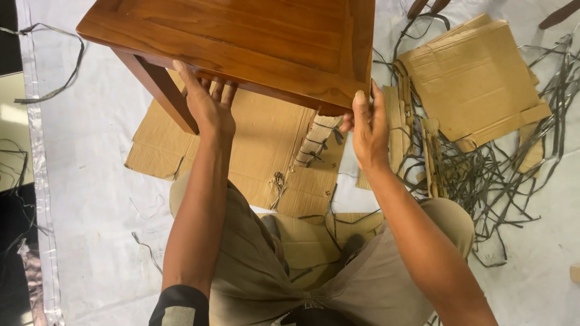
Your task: Wrapping wooden table legs with cardboard and string for protection.
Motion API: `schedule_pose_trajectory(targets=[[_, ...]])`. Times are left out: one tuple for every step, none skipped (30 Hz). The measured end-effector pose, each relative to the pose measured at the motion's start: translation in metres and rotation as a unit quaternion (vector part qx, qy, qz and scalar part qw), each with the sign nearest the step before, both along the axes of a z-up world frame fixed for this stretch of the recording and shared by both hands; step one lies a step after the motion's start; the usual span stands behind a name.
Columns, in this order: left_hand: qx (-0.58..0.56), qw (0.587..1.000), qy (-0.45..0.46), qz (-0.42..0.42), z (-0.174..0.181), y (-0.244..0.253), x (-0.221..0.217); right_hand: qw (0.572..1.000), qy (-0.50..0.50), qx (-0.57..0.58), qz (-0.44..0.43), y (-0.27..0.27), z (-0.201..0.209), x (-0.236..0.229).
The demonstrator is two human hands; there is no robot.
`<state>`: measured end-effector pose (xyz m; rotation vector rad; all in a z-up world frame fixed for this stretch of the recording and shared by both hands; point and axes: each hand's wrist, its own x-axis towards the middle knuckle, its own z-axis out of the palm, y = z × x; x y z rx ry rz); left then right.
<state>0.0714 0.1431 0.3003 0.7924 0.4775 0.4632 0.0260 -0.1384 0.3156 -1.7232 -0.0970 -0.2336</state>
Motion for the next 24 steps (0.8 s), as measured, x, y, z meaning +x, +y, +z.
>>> schedule_pose_trajectory(targets=[[-0.001,1.000,-0.001,-0.001,0.012,-0.002,-0.002,1.000,-0.001,-0.001,-0.001,0.002,0.006,-0.002],[-0.001,1.000,0.000,-0.009,0.023,-0.004,-0.006,0.998,0.014,0.051,0.019,0.004,0.012,-0.004],[-0.001,1.000,0.001,-0.018,0.034,-0.005,-0.010,0.993,0.028,0.104,0.038,0.006,0.018,-0.007],[-0.001,1.000,0.001,-0.016,0.034,-0.004,-0.009,0.993,0.029,0.103,0.040,0.007,0.018,-0.007],[0.004,1.000,0.009,-0.013,0.034,-0.002,-0.008,0.994,0.029,0.101,0.037,0.008,0.018,-0.006],[0.008,1.000,0.016,-0.009,0.034,-0.001,-0.006,0.994,0.029,0.099,0.033,0.008,0.019,-0.006],[0.008,1.000,0.016,-0.008,0.033,0.000,-0.006,0.994,0.028,0.098,0.034,0.008,0.017,-0.005],[0.005,1.000,0.018,-0.013,0.033,0.002,-0.006,0.992,0.034,0.115,0.031,0.007,0.016,-0.004],[0.001,1.000,0.020,-0.018,0.032,0.003,-0.005,0.990,0.039,0.132,0.028,0.007,0.015,-0.003],[0.001,1.000,0.021,-0.016,0.033,0.004,-0.004,0.990,0.039,0.132,0.030,0.006,0.014,-0.002],[0.010,0.999,0.019,-0.024,0.034,0.005,-0.003,0.989,0.038,0.141,0.030,0.006,0.013,0.000],[0.018,0.999,0.021,-0.032,0.034,0.005,-0.003,0.988,0.039,0.149,0.029,0.005,0.011,-0.001],[0.017,0.999,0.023,-0.032,0.033,0.007,-0.004,0.988,0.042,0.149,0.030,0.003,0.010,0.000],[0.024,0.999,0.021,-0.037,0.034,0.008,-0.002,0.985,0.048,0.162,0.029,0.002,0.011,0.002],[0.031,0.998,0.018,-0.043,0.034,0.009,-0.001,0.983,0.054,0.175,0.029,0.000,0.011,0.005],[0.030,0.998,0.019,-0.043,0.035,0.009,0.000,0.983,0.055,0.175,0.029,-0.004,0.009,0.010],[0.032,0.998,0.010,-0.050,0.036,0.009,0.001,0.984,0.048,0.170,0.030,-0.008,0.007,0.015],[0.035,0.998,0.001,-0.057,0.037,0.010,0.003,0.985,0.040,0.165,0.031,-0.011,0.005,0.021],[0.035,0.998,0.002,-0.057,0.038,0.008,0.003,0.985,0.041,0.165,0.031,-0.013,0.006,0.023],[0.027,0.998,-0.001,-0.062,0.041,0.006,0.006,0.981,0.042,0.189,0.027,-0.015,0.009,0.027],[0.019,0.998,-0.004,-0.068,0.044,0.004,0.008,0.976,0.044,0.214,0.022,-0.016,0.011,0.030],[0.018,0.997,-0.007,-0.070,0.045,0.003,0.010,0.976,0.040,0.213,0.020,-0.018,0.012,0.034],[0.021,0.997,0.001,-0.071,0.045,0.002,0.013,0.977,0.037,0.208,0.020,-0.020,0.012,0.037],[0.022,0.997,0.011,-0.070,0.045,0.001,0.013,0.978,0.037,0.203,0.021,-0.021,0.012,0.038]])
